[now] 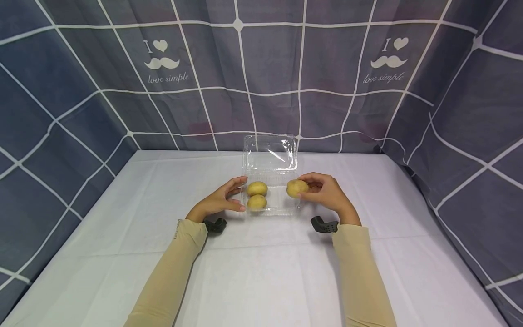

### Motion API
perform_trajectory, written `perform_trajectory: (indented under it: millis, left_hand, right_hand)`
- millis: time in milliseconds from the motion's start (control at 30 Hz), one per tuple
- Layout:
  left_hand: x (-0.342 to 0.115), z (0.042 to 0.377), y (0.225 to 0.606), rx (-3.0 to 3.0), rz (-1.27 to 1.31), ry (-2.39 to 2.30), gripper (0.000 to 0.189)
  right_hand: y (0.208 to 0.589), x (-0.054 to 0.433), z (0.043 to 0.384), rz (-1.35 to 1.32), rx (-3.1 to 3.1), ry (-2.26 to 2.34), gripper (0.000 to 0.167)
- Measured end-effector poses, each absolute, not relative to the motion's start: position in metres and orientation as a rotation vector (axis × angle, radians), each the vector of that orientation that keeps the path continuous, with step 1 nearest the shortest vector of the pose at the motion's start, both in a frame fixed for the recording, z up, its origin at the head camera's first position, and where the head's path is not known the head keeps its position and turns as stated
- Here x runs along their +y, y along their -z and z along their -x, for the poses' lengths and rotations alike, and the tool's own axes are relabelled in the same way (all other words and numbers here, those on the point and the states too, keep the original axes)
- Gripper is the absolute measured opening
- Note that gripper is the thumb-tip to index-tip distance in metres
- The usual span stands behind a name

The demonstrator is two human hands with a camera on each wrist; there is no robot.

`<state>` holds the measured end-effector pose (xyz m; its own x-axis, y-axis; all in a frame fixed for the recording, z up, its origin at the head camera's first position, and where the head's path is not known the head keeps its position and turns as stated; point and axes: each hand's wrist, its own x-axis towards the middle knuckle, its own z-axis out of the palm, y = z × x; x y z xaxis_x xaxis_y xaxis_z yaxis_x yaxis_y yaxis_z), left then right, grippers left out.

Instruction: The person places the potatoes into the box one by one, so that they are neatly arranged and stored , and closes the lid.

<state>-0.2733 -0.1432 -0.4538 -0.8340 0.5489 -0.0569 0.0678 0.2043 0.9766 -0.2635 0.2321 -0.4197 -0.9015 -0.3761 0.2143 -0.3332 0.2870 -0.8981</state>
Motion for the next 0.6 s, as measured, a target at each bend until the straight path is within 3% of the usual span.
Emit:
perform_trajectory:
  millis: [600]
  left_hand:
    - [-0.144,0.271,0.453,2.080,-0.586,-1.677,0.102]
  right_hand:
    - [0.420,0.215,0.263,0.745,2.487,1.705,0.046]
